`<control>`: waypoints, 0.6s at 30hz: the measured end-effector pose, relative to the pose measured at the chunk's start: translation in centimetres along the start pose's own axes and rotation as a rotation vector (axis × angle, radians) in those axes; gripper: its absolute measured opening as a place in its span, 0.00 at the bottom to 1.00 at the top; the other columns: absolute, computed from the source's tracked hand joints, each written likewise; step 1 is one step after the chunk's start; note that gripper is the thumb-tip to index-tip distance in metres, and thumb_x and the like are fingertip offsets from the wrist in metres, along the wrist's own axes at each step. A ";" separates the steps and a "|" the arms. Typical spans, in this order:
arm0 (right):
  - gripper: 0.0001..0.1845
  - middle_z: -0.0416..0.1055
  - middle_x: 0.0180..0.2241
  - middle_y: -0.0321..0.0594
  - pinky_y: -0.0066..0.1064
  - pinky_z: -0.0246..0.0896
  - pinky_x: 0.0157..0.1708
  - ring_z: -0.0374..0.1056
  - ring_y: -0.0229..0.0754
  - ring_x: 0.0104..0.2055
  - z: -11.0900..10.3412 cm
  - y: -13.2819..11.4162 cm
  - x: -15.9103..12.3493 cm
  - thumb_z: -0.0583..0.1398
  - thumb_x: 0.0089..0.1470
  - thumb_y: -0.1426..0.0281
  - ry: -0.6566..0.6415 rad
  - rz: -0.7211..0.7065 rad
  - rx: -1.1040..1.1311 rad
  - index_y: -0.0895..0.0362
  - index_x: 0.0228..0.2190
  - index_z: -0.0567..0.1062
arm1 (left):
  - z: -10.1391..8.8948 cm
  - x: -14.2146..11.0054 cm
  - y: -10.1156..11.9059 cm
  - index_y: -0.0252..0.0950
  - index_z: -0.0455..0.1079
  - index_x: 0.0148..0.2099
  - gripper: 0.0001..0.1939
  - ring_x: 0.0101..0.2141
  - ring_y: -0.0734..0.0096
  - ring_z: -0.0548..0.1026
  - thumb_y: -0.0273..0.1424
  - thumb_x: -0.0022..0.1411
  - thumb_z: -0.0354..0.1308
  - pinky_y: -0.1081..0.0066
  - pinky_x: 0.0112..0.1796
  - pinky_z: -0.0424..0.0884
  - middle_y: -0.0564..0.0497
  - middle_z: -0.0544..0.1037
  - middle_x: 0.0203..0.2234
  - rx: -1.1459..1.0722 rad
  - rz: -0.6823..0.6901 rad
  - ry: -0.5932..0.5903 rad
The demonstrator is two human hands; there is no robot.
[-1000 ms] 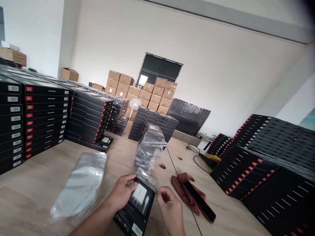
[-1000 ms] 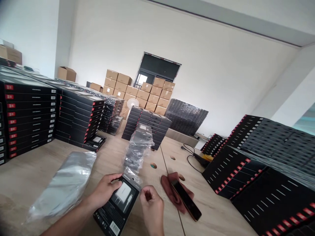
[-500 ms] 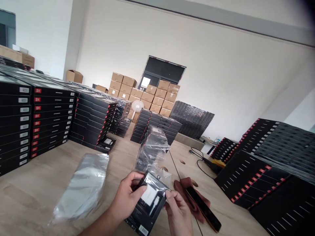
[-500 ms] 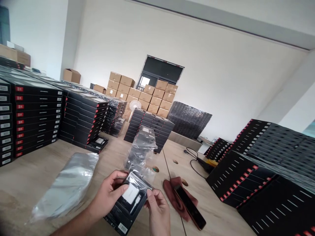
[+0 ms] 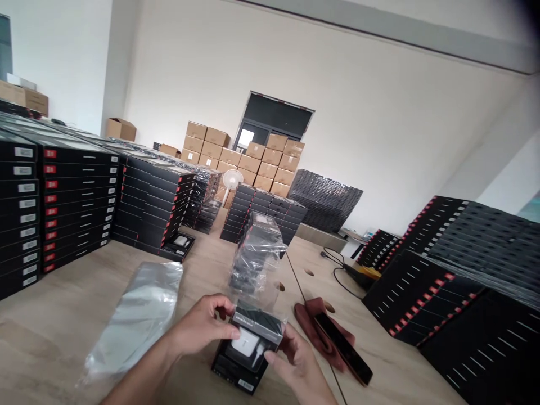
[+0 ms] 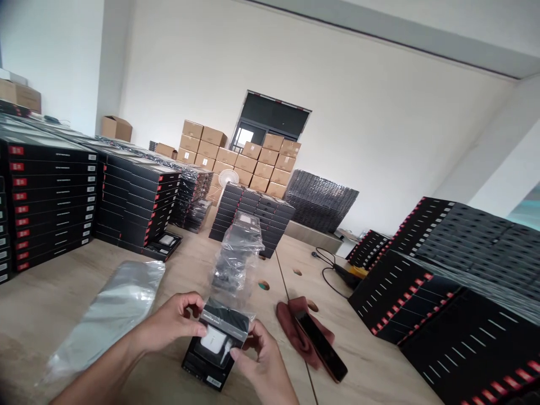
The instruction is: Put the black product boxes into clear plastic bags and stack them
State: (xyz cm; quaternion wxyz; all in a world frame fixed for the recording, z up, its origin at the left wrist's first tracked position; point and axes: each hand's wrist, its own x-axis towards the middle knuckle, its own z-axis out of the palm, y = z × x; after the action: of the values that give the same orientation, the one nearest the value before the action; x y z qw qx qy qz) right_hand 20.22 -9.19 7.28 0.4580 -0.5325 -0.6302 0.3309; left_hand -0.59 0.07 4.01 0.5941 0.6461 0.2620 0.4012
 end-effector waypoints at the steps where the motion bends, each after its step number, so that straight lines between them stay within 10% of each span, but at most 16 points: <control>1: 0.15 0.73 0.34 0.40 0.38 0.62 0.42 0.67 0.46 0.37 0.0 0.0 0.0 0.65 0.45 0.63 0.000 -0.006 -0.016 0.55 0.36 0.74 | -0.1 0.0 0.0 0.33 0.70 0.31 0.11 0.29 0.76 0.63 0.28 0.42 0.66 0.76 0.30 0.57 0.57 0.70 0.25 0.016 0.003 -0.011; 8: 0.13 0.72 0.32 0.38 0.35 0.62 0.41 0.67 0.46 0.37 -0.1 -0.1 -0.1 0.65 0.45 0.62 -0.012 -0.015 -0.024 0.55 0.33 0.74 | 0.2 0.0 0.5 0.37 0.63 0.54 0.32 0.33 0.74 0.67 0.27 0.45 0.65 0.73 0.35 0.58 0.53 0.73 0.34 -0.127 0.062 0.063; 18: 0.16 0.74 0.31 0.39 0.38 0.61 0.42 0.67 0.47 0.36 0.2 -0.7 -0.2 0.66 0.40 0.66 0.030 0.009 -0.060 0.54 0.35 0.77 | -0.5 -0.3 0.7 0.37 0.64 0.45 0.27 0.31 0.75 0.67 0.26 0.41 0.66 0.75 0.34 0.58 0.57 0.72 0.31 -0.059 0.028 -0.012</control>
State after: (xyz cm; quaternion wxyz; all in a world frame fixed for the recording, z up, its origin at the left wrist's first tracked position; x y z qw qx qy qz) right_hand 19.76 -9.48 7.81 0.4498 -0.5538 -0.6304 0.3060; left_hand -1.27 -0.01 4.66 0.6089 0.6343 0.2372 0.4131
